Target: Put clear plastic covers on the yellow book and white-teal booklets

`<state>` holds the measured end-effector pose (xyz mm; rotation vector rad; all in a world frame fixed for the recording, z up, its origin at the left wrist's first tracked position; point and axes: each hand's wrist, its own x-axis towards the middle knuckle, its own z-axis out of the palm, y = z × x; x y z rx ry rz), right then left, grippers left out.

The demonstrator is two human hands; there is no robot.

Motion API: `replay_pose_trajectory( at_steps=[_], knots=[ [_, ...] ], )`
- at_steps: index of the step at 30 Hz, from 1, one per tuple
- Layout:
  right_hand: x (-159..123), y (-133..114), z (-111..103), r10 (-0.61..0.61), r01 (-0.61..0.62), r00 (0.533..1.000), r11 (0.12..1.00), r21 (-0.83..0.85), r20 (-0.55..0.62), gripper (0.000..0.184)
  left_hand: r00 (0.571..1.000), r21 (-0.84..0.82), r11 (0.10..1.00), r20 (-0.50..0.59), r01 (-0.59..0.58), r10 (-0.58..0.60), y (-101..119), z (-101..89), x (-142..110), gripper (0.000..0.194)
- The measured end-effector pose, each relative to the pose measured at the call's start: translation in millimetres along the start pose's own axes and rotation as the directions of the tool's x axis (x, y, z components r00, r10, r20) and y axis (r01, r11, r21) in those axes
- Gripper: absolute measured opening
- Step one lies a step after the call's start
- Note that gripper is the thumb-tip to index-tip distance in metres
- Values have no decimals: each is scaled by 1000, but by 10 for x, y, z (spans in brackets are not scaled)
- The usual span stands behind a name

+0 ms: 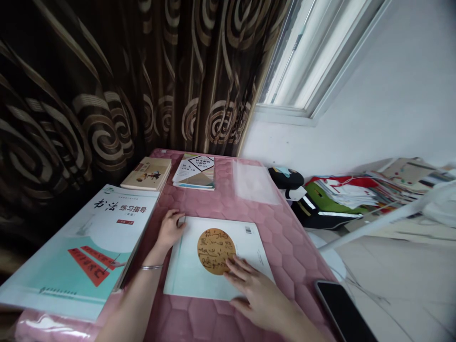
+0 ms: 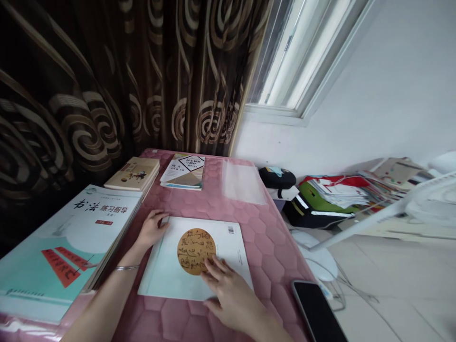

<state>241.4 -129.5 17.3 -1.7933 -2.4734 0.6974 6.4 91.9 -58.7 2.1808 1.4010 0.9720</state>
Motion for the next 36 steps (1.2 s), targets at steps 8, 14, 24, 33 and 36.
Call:
replay_pose_trajectory(
  at_steps=[8, 14, 24, 33, 36],
  knots=[
    [1, 103, 38, -104, 104, 995, 990, -91, 4, 53, 1000, -10, 1000, -2, -2, 2, -10, -7, -4, 27],
    [-3, 164, 55, -165, 162, 986, 981, -103, -14, 49, 1000, -2, 1000, 21, 13, -12, 8, -29, -1, 27],
    [-16, 204, 56, -158, 158, 987, 984, -87, 11, 58, 874, -6, 975, 441, -224, 204, 872, -462, -563, 41],
    [-49, 181, 63, -166, 163, 985, 985, -62, -38, 57, 672, 24, 972, 727, -234, 143, 952, -775, -1003, 66],
    [-55, 168, 49, -151, 149, 988, 988, -46, -33, 57, 683, 41, 965, 714, -259, 153, 928, -819, -1013, 62]
  ],
)
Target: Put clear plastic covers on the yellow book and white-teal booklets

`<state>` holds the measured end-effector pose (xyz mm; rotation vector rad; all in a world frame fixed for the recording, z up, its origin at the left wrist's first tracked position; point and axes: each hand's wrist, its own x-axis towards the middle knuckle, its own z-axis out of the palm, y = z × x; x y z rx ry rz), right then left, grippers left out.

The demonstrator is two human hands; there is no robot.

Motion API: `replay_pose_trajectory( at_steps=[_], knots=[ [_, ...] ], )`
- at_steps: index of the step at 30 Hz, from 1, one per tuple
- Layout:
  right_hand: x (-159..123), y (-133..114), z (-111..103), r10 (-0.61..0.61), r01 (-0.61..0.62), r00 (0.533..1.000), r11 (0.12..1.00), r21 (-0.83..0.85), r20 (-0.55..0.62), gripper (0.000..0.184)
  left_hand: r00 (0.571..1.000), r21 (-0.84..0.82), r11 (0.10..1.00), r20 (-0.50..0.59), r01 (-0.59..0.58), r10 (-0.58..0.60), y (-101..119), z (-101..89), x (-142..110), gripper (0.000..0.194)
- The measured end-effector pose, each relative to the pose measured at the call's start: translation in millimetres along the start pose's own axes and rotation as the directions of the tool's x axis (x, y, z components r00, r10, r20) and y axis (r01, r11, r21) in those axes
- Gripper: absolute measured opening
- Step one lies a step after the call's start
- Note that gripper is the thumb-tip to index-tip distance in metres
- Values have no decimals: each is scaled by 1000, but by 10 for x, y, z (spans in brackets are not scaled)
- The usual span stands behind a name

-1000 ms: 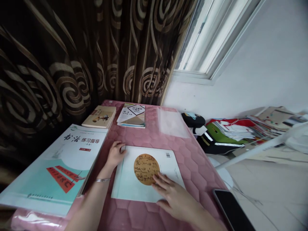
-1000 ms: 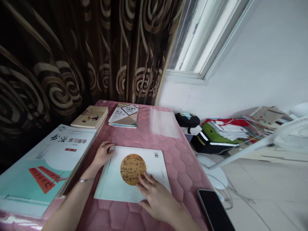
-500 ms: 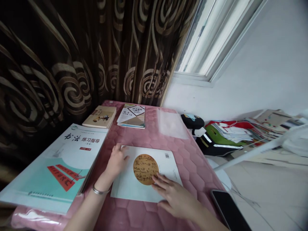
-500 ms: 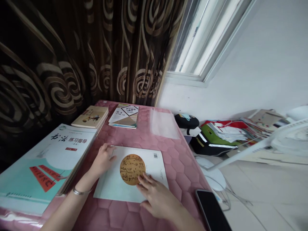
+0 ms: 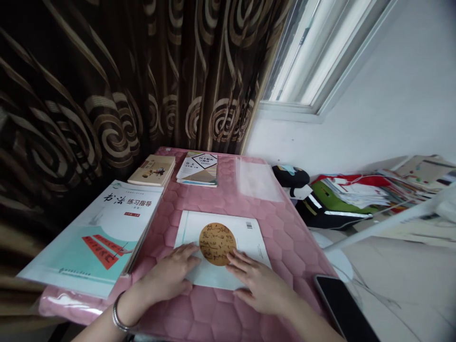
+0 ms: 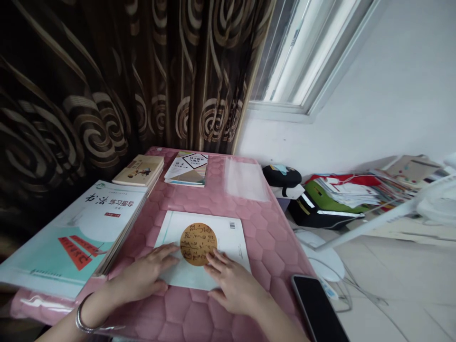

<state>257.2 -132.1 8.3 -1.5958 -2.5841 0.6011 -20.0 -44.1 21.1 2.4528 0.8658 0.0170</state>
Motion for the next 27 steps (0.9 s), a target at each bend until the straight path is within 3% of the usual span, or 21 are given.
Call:
replay_pose_trajectory(
  at_steps=[5, 9, 10, 12, 14, 15, 17, 19, 22, 24, 27],
  knots=[
    [1, -34, -33, 29, -29, 999, 999, 24, 19, 62, 997, 35, 998, -56, -47, 49, 4, -39, -19, 53],
    [12, -51, -51, 43, -44, 999, 998, 44, 19, 65, 986, 127, 983, -92, -129, 142, 31, -70, -18, 19],
    [16, -54, -58, 43, -44, 999, 998, 48, 13, 63, 983, 159, 978, -104, -135, 153, 37, -78, -12, 20],
    [27, -64, -89, 42, -42, 999, 998, 51, -6, 56, 977, 208, 973, -159, -104, 139, 38, -101, 17, 26],
    [46, -74, -152, 83, -81, 996, 995, 59, -38, 37, 959, 200, 979, -270, -35, 89, 15, -139, 73, 23],
    [61, -76, -199, 129, -126, 990, 990, 62, -56, 29, 939, 160, 987, -339, 0, 55, -9, -163, 114, 21],
    [101, -60, -324, 247, -243, 965, 968, 55, -91, 30, 873, -5, 998, -485, 55, -50, -82, -213, 222, 15],
    [160, -9, -480, 349, -350, 926, 936, 18, -146, 33, 762, -259, 964, -613, 56, -209, -185, -248, 362, 13],
    [282, 126, -723, 407, -437, 869, 898, -51, -283, 29, 589, -602, 794, -674, -89, -445, -357, -241, 593, 36],
    [379, 226, -861, 412, -470, 837, 878, -87, -360, 30, 560, -688, 714, -647, -134, -518, -449, -198, 724, 39],
    [530, 332, -993, 442, -532, 796, 837, -129, -412, 30, 577, -666, 746, -607, 5, -546, -523, -121, 850, 25]
  ],
)
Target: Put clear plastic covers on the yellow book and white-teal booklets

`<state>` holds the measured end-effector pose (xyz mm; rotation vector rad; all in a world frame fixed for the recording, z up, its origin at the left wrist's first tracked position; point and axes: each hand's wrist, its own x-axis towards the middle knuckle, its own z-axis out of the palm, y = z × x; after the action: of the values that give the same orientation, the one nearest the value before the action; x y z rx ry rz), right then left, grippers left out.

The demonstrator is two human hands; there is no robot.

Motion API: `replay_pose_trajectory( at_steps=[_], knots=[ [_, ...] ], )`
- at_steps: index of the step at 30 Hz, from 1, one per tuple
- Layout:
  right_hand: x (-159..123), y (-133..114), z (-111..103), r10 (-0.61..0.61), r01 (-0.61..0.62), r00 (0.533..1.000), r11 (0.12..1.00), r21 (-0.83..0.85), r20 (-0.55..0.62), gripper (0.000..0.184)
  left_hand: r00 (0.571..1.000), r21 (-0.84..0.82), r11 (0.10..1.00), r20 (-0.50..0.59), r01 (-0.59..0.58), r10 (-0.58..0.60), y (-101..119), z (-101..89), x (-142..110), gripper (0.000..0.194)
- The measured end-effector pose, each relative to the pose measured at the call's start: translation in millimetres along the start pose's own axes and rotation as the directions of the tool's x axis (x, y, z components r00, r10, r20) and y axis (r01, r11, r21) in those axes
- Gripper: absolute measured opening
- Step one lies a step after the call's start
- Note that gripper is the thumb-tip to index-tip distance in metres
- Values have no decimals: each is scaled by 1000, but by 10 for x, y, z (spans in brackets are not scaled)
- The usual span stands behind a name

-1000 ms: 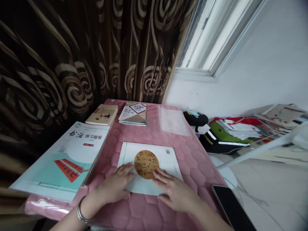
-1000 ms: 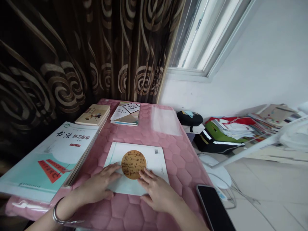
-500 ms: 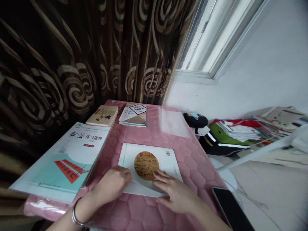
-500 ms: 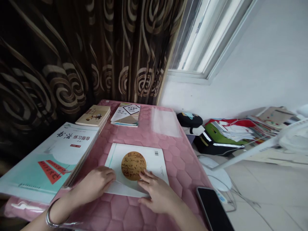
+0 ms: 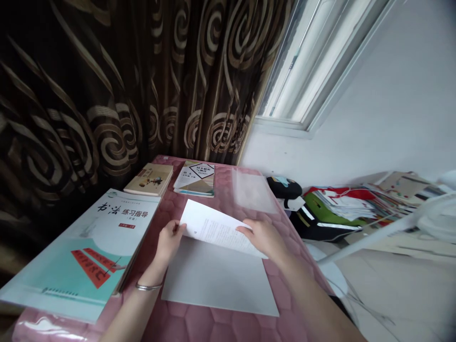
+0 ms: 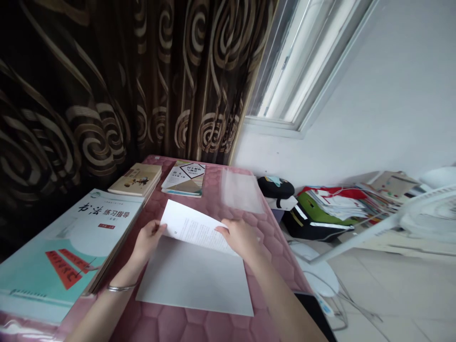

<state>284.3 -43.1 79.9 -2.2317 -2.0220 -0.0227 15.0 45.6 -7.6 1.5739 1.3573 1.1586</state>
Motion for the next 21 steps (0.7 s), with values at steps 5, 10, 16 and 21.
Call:
replay_pose_trajectory(
  at_steps=[5, 10, 16, 21],
  knots=[
    [183, -169, 130, -46, 39, 980, 998, -39, -195, 21, 998, 207, 976, -36, 67, -61, -53, 73, 34, 18],
    [222, -598, 521, -207, 231, 955, 968, 96, -210, 39, 994, 246, 963, -38, 107, -100, -128, 103, 88, 13],
    [213, -898, 820, -224, 251, 959, 956, 154, -176, 39, 986, 166, 973, 1, 162, -165, -271, 142, 152, 16],
    [190, -895, 845, -269, 292, 948, 948, 129, -170, 43, 987, 172, 972, -27, 163, -161, -276, 169, 162, 16]
  ],
)
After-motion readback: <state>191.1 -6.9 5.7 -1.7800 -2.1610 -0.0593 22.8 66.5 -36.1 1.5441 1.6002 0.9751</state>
